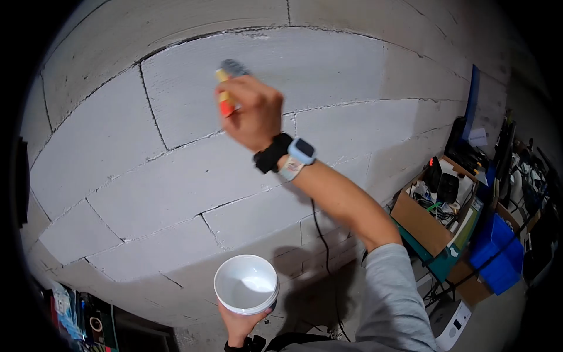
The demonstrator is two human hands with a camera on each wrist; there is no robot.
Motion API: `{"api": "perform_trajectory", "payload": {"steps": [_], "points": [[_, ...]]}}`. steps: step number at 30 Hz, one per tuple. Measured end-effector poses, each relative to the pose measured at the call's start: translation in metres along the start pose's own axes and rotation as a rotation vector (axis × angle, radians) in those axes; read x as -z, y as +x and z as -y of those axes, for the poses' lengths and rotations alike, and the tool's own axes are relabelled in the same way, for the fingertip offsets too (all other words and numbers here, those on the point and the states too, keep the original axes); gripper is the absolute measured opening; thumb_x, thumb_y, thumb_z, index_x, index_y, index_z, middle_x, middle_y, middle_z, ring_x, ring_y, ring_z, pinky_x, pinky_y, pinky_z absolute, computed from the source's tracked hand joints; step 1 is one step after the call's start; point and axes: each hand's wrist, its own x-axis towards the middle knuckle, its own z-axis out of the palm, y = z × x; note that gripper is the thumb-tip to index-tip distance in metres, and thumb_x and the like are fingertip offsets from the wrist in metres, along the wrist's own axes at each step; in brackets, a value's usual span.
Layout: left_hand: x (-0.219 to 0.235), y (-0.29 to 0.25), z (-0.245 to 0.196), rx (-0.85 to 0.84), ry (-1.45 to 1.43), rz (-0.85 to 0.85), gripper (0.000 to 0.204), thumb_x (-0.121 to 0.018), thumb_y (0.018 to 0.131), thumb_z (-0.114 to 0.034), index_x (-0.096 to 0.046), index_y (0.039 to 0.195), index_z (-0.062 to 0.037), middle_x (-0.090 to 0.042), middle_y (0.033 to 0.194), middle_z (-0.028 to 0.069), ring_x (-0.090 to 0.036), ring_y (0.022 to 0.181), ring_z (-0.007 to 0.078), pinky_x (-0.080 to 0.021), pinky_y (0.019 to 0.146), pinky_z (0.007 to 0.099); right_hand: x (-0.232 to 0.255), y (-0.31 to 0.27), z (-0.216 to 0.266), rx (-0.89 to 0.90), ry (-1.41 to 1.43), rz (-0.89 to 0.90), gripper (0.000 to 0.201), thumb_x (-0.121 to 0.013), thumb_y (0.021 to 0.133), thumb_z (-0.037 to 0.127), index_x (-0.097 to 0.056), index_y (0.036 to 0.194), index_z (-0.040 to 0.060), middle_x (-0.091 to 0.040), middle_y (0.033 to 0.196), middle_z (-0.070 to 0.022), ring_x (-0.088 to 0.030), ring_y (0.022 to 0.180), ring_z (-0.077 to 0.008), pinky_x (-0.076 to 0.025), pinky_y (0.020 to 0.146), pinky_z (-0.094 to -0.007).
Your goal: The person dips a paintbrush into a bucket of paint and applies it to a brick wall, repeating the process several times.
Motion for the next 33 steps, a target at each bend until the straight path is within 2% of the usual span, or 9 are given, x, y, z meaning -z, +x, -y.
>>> {"api": "perform_trajectory", "payload": {"steps": [3, 6, 8, 12, 16, 19, 22, 29, 33], "points": [[-0.046, -0.011, -0.009, -0.034, 0.047, -0.037, 0.114, -0.099, 0.046, -0.022, -0.036, 0.138, 0.0003, -0.051, 0.132, 0.0165, -0.055, 0.12, 0.0288, -0.046, 0.102, 0.0433, -0.006, 0.001, 0.002, 0.044, 0.282, 0.029, 0.011, -0.075, 0.078, 0.004, -0.073, 0.088, 0.0051, -0.073, 0.084, -0.0132, -0.071, 0.069, -0.0284, -0.054, 0.061, -0.0318], [-0.094, -0.02, -0.022, 0.007, 0.024, -0.113, 0.112, -0.099, 0.047, -0.022, -0.036, 0.137, 0.0007, -0.053, 0.131, 0.0162, -0.056, 0.119, 0.0276, -0.046, 0.101, 0.0426, 0.022, 0.008, -0.046, 0.073, 0.351, -0.01, 0.008, -0.073, 0.078, 0.004, -0.069, 0.086, 0.005, -0.07, 0.077, -0.0133, -0.067, 0.067, -0.0331, -0.054, 0.061, -0.037], [-0.122, -0.02, -0.023, 0.039, 0.044, -0.125, 0.11, -0.099, 0.047, -0.023, -0.038, 0.136, 0.001, -0.054, 0.129, 0.0159, -0.057, 0.119, 0.0267, -0.047, 0.1, 0.0419, 0.069, 0.011, -0.097, -0.006, 0.301, -0.003, 0.009, -0.075, 0.079, 0.007, -0.072, 0.087, 0.0043, -0.071, 0.079, -0.0147, -0.07, 0.071, -0.0323, -0.055, 0.063, -0.0347], [-0.167, -0.012, -0.037, 0.06, 0.024, -0.119, 0.108, -0.099, 0.048, -0.024, -0.039, 0.135, 0.0009, -0.056, 0.127, 0.0154, -0.057, 0.118, 0.0262, -0.048, 0.1, 0.0414, 0.177, 0.014, -0.196, -0.217, 0.078, 0.029, 0.009, -0.076, 0.082, 0.01, -0.076, 0.088, 0.0034, -0.075, 0.083, -0.011, -0.073, 0.075, -0.0173, -0.056, 0.071, -0.0279], [-0.182, -0.015, -0.052, 0.049, 0.057, -0.066, 0.109, -0.099, 0.048, -0.024, -0.038, 0.136, 0.0004, -0.055, 0.128, 0.015, -0.058, 0.118, 0.0262, -0.048, 0.1, 0.0415, 0.249, 0.019, -0.265, -0.201, -0.253, -0.175, 0.011, -0.077, 0.084, 0.011, -0.077, 0.091, 0.0035, -0.076, 0.084, -0.0108, -0.073, 0.075, -0.0181, -0.056, 0.071, -0.028], [-0.185, -0.02, -0.044, 0.022, 0.056, -0.077, 0.111, -0.099, 0.048, -0.024, -0.037, 0.137, 0.0001, -0.055, 0.128, 0.0149, -0.057, 0.118, 0.0263, -0.048, 0.1, 0.0416, 0.262, 0.027, -0.261, -0.206, -0.374, -0.248, 0.013, -0.079, 0.083, 0.013, -0.077, 0.091, 0.0026, -0.076, 0.088, -0.0117, -0.074, 0.078, -0.0213, -0.057, 0.072, -0.03], [-0.184, -0.026, -0.044, 0.024, 0.065, -0.128, 0.112, -0.099, 0.048, -0.024, -0.037, 0.138, -0.0001, -0.055, 0.129, 0.0148, -0.057, 0.118, 0.0265, -0.048, 0.1, 0.0418, 0.219, 0.01, -0.23, -0.047, -0.364, 0.001, 0.01, -0.074, 0.083, 0.01, -0.075, 0.091, 0.0059, -0.073, 0.087, -0.0111, -0.071, 0.073, -0.0279, -0.057, 0.067, -0.0336], [-0.164, -0.033, -0.043, 0.042, 0.04, -0.198, 0.113, -0.1, 0.047, -0.023, -0.037, 0.138, -0.0003, -0.054, 0.13, 0.0149, -0.056, 0.12, 0.0264, -0.047, 0.101, 0.0427, 0.097, -0.01, -0.078, -0.086, 0.415, 0.113, 0.007, -0.075, 0.078, 0.003, -0.07, 0.083, 0.0032, -0.068, 0.074, -0.0115, -0.065, 0.06, -0.0274, -0.05, 0.054, -0.0326], [-0.139, -0.029, -0.04, 0.05, 0.043, -0.161, 0.113, -0.1, 0.047, -0.024, -0.037, 0.138, -0.0003, -0.054, 0.13, 0.0149, -0.057, 0.12, 0.0265, -0.047, 0.101, 0.0427, 0.066, -0.006, -0.066, -0.012, 0.487, 0.121, 0.007, -0.076, 0.079, 0.005, -0.072, 0.084, 0.0037, -0.07, 0.077, -0.0121, -0.066, 0.065, -0.0275, -0.05, 0.057, -0.0325]]}}
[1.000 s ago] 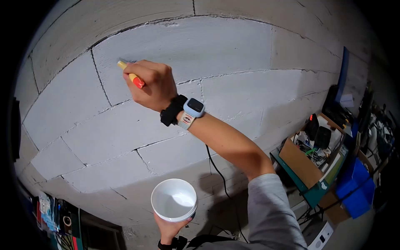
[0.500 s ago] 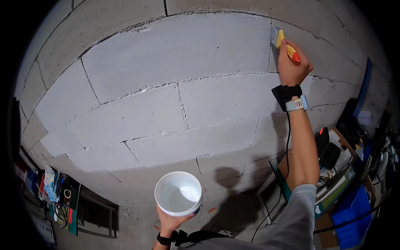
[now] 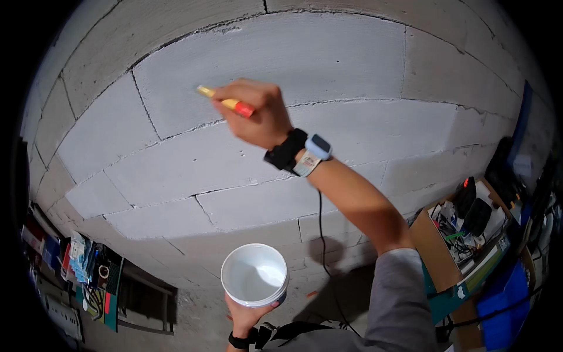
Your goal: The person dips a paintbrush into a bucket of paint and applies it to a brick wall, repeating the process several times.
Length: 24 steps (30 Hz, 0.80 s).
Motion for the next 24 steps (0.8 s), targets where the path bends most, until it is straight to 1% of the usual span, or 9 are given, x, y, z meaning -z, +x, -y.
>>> {"api": "perform_trajectory", "payload": {"steps": [4, 7, 9, 11, 12, 14, 18, 21, 24], "points": [[0.044, 0.017, 0.016, 0.016, -0.011, 0.046, 0.113, -0.1, 0.047, -0.025, -0.037, 0.138, -0.0002, -0.054, 0.13, 0.0151, -0.056, 0.12, 0.0268, -0.047, 0.102, 0.0428, 0.075, -0.01, -0.034, -0.087, -0.33, 0.053, 0.01, -0.075, 0.082, 0.005, -0.076, 0.092, 0.004, -0.073, 0.083, -0.0106, -0.069, 0.071, -0.0187, -0.052, 0.062, -0.0283], [0.085, 0.036, 0.031, 0.02, 0.0, 0.073, 0.114, -0.1, 0.047, -0.025, -0.036, 0.139, -0.0002, -0.053, 0.131, 0.0154, -0.056, 0.12, 0.027, -0.047, 0.102, 0.0426, 0.138, -0.018, -0.043, -0.236, -0.537, -0.041, 0.009, -0.074, 0.087, 0.008, -0.076, 0.095, 0.0035, -0.075, 0.088, -0.0082, -0.07, 0.077, -0.0134, -0.053, 0.07, -0.0252], [0.118, 0.046, 0.04, 0.025, 0.017, 0.086, 0.115, -0.1, 0.047, -0.024, -0.035, 0.139, -0.0001, -0.053, 0.131, 0.0155, -0.056, 0.12, 0.0271, -0.046, 0.101, 0.0425, 0.161, -0.02, -0.044, -0.085, -0.846, -0.105, 0.009, -0.075, 0.087, 0.008, -0.076, 0.094, 0.0041, -0.076, 0.09, -0.0073, -0.071, 0.079, -0.0145, -0.054, 0.071, -0.0256], [0.148, 0.052, 0.048, -0.015, -0.022, 0.039, 0.114, -0.099, 0.047, -0.024, -0.034, 0.139, -0.0002, -0.053, 0.13, 0.0158, -0.056, 0.119, 0.0276, -0.047, 0.101, 0.0425, 0.156, -0.021, -0.042, -0.074, -0.976, -0.161, 0.008, -0.075, 0.086, 0.009, -0.076, 0.093, 0.0045, -0.075, 0.089, -0.0075, -0.071, 0.077, -0.0159, -0.054, 0.07, -0.0266], [0.162, 0.056, 0.05, -0.004, -0.028, 0.05, 0.114, -0.099, 0.047, -0.024, -0.034, 0.139, -0.0002, -0.053, 0.13, 0.0158, -0.056, 0.119, 0.0276, -0.047, 0.101, 0.0425, 0.149, -0.022, -0.039, -0.052, -1.095, -0.225, 0.008, -0.076, 0.086, 0.01, -0.077, 0.092, 0.0049, -0.075, 0.088, -0.0077, -0.071, 0.075, -0.0174, -0.054, 0.069, -0.0275], [0.186, 0.066, 0.051, -0.055, -0.013, -0.006, 0.103, -0.1, 0.049, -0.026, -0.046, 0.131, 0.0038, -0.062, 0.121, 0.0145, -0.063, 0.11, 0.0242, -0.052, 0.096, 0.0391, 0.101, -0.028, -0.034, -0.041, -1.085, -0.175, 0.009, -0.076, 0.085, 0.011, -0.076, 0.091, 0.0049, -0.074, 0.085, -0.0083, -0.071, 0.072, -0.0188, -0.053, 0.067, -0.0285], [0.22, 0.077, 0.059, 0.026, -0.018, 0.051, 0.113, -0.099, 0.046, -0.019, -0.035, 0.138, 0.0, -0.054, 0.129, 0.0164, -0.057, 0.118, 0.0279, -0.046, 0.1, 0.0425, -0.003, -0.021, -0.002, -0.132, -0.991, -0.187, 0.011, -0.077, 0.083, 0.013, -0.076, 0.089, 0.0045, -0.069, 0.077, -0.0092, -0.067, 0.065, -0.0216, -0.051, 0.061, -0.0305], [0.225, 0.089, 0.057, 0.055, 0.039, 0.092, 0.115, -0.099, 0.045, -0.016, -0.035, 0.138, 0.0003, -0.054, 0.129, 0.0167, -0.057, 0.118, 0.0274, -0.046, 0.101, 0.0426, -0.043, -0.018, 0.022, -0.179, -0.862, -0.154, 0.01, -0.076, 0.082, 0.011, -0.075, 0.089, 0.0043, -0.069, 0.077, -0.0103, -0.067, 0.064, -0.0225, -0.051, 0.061, -0.0302], [0.215, 0.097, 0.054, 0.034, 0.012, 0.135, 0.113, -0.099, 0.045, -0.015, -0.036, 0.138, 0.0004, -0.055, 0.129, 0.0169, -0.058, 0.117, 0.0271, -0.046, 0.1, 0.0427, -0.088, -0.019, 0.038, -0.125, -0.708, -0.113, 0.007, -0.075, 0.08, 0.006, -0.074, 0.086, 0.0036, -0.069, 0.077, -0.0112, -0.067, 0.063, -0.0231, -0.051, 0.059, -0.03]]}}
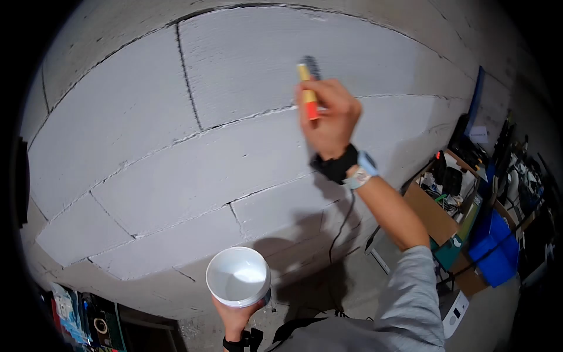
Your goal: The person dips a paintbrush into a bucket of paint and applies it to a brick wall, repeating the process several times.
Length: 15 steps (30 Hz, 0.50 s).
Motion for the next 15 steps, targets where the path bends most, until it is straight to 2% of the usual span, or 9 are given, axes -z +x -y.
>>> {"api": "perform_trajectory", "payload": {"steps": [1, 3, 5, 7, 8, 10, 11, 14, 15], "points": [[-0.005, 0.002, -0.003, 0.013, -0.044, 0.012, 0.112, -0.099, 0.045, -0.015, -0.037, 0.137, 0.0004, -0.056, 0.128, 0.0168, -0.058, 0.116, 0.0272, -0.047, 0.1, 0.0427, -0.006, 0.0, 0.016, 0.001, 0.035, 0.002, 0.006, -0.075, 0.08, 0.005, -0.073, 0.086, 0.0035, -0.069, 0.077, -0.0112, -0.067, 0.063, -0.0233, -0.051, 0.058, -0.03], [-0.02, 0.009, -0.009, 0.011, -0.087, 0.037, 0.11, -0.099, 0.046, -0.014, -0.038, 0.137, 0.0004, -0.057, 0.127, 0.0168, -0.059, 0.116, 0.0273, -0.048, 0.099, 0.0426, -0.013, 0.002, 0.036, 0.027, 0.205, 0.035, 0.009, -0.075, 0.08, 0.0, -0.074, 0.088, -0.0008, -0.069, 0.076, -0.0121, -0.065, 0.063, -0.017, -0.049, 0.057, -0.0267], [-0.038, 0.012, -0.014, -0.016, -0.067, 0.056, 0.107, -0.098, 0.046, -0.015, -0.041, 0.135, 0.0009, -0.059, 0.125, 0.0164, -0.061, 0.114, 0.0271, -0.049, 0.098, 0.0423, -0.018, 0.012, 0.051, 0.066, 0.492, 0.102, 0.009, -0.076, 0.078, 0.0, -0.073, 0.087, 0.001, -0.07, 0.078, -0.0125, -0.068, 0.065, -0.0187, -0.05, 0.055, -0.0268], [-0.058, 0.01, -0.02, -0.063, -0.031, 0.051, 0.107, -0.098, 0.047, -0.015, -0.041, 0.135, 0.0011, -0.06, 0.124, 0.0161, -0.061, 0.113, 0.0268, -0.049, 0.098, 0.0422, -0.031, 0.023, 0.064, 0.189, 0.666, 0.101, 0.009, -0.076, 0.076, 0.004, -0.071, 0.083, 0.0059, -0.069, 0.077, -0.0093, -0.065, 0.061, -0.0249, -0.05, 0.052, -0.0318], [-0.066, 0.006, -0.022, -0.097, 0.004, 0.041, 0.107, -0.098, 0.047, -0.016, -0.041, 0.135, 0.0013, -0.06, 0.124, 0.0158, -0.061, 0.113, 0.0265, -0.05, 0.097, 0.042, -0.04, 0.025, 0.06, 0.234, 0.631, 0.096, 0.01, -0.077, 0.076, 0.005, -0.071, 0.083, 0.0062, -0.069, 0.078, -0.0088, -0.065, 0.061, -0.0255, -0.05, 0.052, -0.0325], [-0.083, -0.001, -0.021, -0.076, -0.028, 0.053, 0.108, -0.099, 0.047, -0.017, -0.041, 0.136, 0.0012, -0.06, 0.125, 0.0157, -0.061, 0.114, 0.0263, -0.05, 0.098, 0.042, -0.047, 0.037, 0.03, 0.297, 0.579, 0.073, 0.012, -0.077, 0.075, 0.005, -0.07, 0.084, 0.0071, -0.069, 0.081, -0.0085, -0.065, 0.061, -0.0268, -0.052, 0.054, -0.0344], [-0.09, -0.004, -0.021, -0.057, -0.069, 0.071, 0.108, -0.099, 0.047, -0.018, -0.041, 0.136, 0.0012, -0.059, 0.125, 0.0155, -0.061, 0.114, 0.0262, -0.049, 0.098, 0.042, -0.043, 0.044, 0.007, 0.273, 0.562, 0.048, 0.011, -0.077, 0.075, 0.005, -0.07, 0.083, 0.0068, -0.068, 0.078, -0.0091, -0.065, 0.062, -0.0273, -0.052, 0.054, -0.0343], [-0.108, -0.01, -0.028, -0.038, -0.111, 0.081, 0.11, -0.1, 0.047, -0.02, -0.04, 0.137, 0.001, -0.058, 0.127, 0.0153, -0.06, 0.116, 0.0261, -0.049, 0.098, 0.0419, 0.009, 0.061, -0.06, 0.248, 0.354, 0.03, 0.012, -0.077, 0.074, 0.003, -0.073, 0.084, 0.0052, -0.069, 0.075, -0.0119, -0.066, 0.064, -0.0271, -0.051, 0.057, -0.0318], [-0.112, -0.012, -0.03, -0.031, -0.11, 0.066, 0.11, -0.1, 0.047, -0.02, -0.04, 0.137, 0.001, -0.058, 0.127, 0.0153, -0.06, 0.116, 0.0261, -0.049, 0.098, 0.0419, 0.031, 0.064, -0.09, 0.254, 0.254, 0.012, 0.012, -0.076, 0.075, 0.003, -0.074, 0.087, 0.0052, -0.07, 0.077, -0.0117, -0.066, 0.064, -0.0241, -0.051, 0.058, -0.0308]]}}
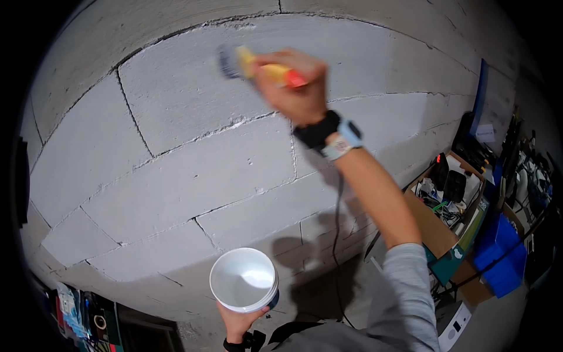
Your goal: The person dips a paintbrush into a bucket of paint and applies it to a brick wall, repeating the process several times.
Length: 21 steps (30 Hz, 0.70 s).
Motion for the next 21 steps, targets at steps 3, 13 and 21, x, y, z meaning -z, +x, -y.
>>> {"api": "perform_trajectory", "payload": {"steps": [3, 13, 21], "points": [[-0.008, -0.006, 0.001, 0.021, 0.072, -0.034, 0.111, -0.1, 0.046, -0.022, -0.04, 0.137, 0.001, -0.058, 0.127, 0.015, -0.059, 0.116, 0.0261, -0.049, 0.098, 0.042, 0.08, -0.018, -0.059, -0.209, -0.199, -0.033, 0.006, -0.074, 0.084, 0.005, -0.075, 0.089, 0.0022, -0.073, 0.081, -0.0091, -0.067, 0.07, -0.0145, -0.051, 0.064, -0.0265], [0.013, -0.015, 0.001, -0.038, 0.02, -0.057, 0.115, -0.101, 0.046, -0.024, -0.036, 0.138, 0.0004, -0.053, 0.13, 0.0156, -0.057, 0.119, 0.0273, -0.047, 0.101, 0.0429, 0.047, -0.015, -0.047, -0.177, -0.606, -0.03, 0.01, -0.074, 0.083, 0.015, -0.075, 0.088, 0.0071, -0.07, 0.083, -0.0099, -0.068, 0.069, -0.0288, -0.054, 0.065, -0.0371], [0.052, -0.026, 0.019, -0.014, -0.018, -0.193, 0.116, -0.1, 0.044, -0.021, -0.036, 0.138, 0.0005, -0.053, 0.131, 0.0164, -0.056, 0.12, 0.028, -0.046, 0.102, 0.0439, -0.072, 0.004, 0.078, -0.038, -0.251, 0.015, 0.02, -0.074, 0.067, 0.009, -0.072, 0.087, 0.0111, -0.067, 0.085, -0.0046, -0.067, 0.065, -0.0261, -0.054, 0.057, -0.0356]]}}
